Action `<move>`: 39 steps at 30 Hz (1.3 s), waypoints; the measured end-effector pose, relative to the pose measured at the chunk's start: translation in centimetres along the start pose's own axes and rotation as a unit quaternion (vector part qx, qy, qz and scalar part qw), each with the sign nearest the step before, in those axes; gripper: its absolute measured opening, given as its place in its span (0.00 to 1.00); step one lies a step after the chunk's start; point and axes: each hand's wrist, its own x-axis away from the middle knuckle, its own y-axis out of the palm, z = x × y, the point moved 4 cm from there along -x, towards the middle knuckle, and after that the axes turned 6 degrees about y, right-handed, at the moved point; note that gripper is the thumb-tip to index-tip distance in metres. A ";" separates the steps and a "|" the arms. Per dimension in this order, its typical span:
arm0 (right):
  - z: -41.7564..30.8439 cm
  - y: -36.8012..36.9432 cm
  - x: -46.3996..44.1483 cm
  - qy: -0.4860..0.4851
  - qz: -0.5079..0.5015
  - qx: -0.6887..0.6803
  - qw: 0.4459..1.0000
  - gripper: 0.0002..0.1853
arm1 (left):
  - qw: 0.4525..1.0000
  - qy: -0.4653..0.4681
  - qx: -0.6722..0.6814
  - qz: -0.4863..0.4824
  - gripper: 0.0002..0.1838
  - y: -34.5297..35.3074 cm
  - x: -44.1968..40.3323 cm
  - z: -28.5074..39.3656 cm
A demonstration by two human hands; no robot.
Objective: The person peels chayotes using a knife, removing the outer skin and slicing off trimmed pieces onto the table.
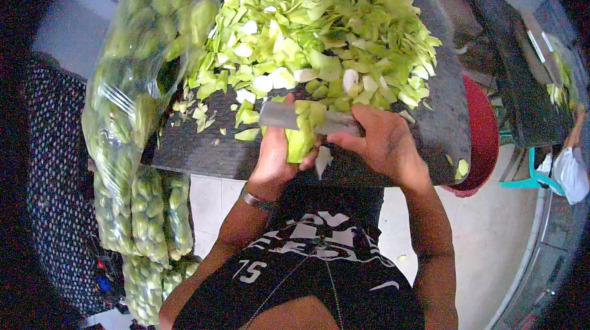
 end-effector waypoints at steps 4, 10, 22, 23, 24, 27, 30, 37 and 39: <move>4.0 -1.0 -1.8 0.190 0.020 0.011 0.982 0.22 | 0.997 -0.055 -0.026 -0.043 0.39 0.7 1.2 1.0; 5.2 -1.5 -0.6 0.070 -0.002 -0.040 0.997 0.16 | 0.999 0.035 0.006 0.012 0.25 -2.0 -1.0 2.0; 0.4 2.2 1.3 0.175 -0.143 -0.290 0.930 0.22 | 0.989 0.018 0.143 -0.042 0.26 -1.3 -2.2 1.6; -0.1 2.2 1.5 0.149 -0.109 -0.261 0.948 0.24 | 0.986 0.009 0.156 -0.050 0.26 -1.8 -2.3 1.3; -1.1 1.6 1.6 0.115 -0.061 -0.214 0.968 0.26 | 0.984 -0.001 0.169 -0.059 0.25 -2.4 -2.6 1.1; -3.4 0.7 2.4 -0.004 0.004 -0.089 0.996 0.31 | 0.981 0.194 -0.024 -0.011 0.25 -2.3 -2.1 0.6; -4.2 1.2 3.2 -0.073 -0.018 -0.065 0.995 0.31 | 0.967 0.249 -0.050 0.000 0.28 -1.5 -1.3 0.3; -4.3 1.3 4.3 -0.059 -0.087 -0.043 0.994 0.28 | 0.977 -0.011 0.197 -0.079 0.28 -2.0 -3.4 1.0; -3.8 1.3 4.3 -0.059 -0.061 -0.091 0.992 0.27 | 0.972 -0.025 0.221 -0.081 0.28 -2.0 -3.5 0.9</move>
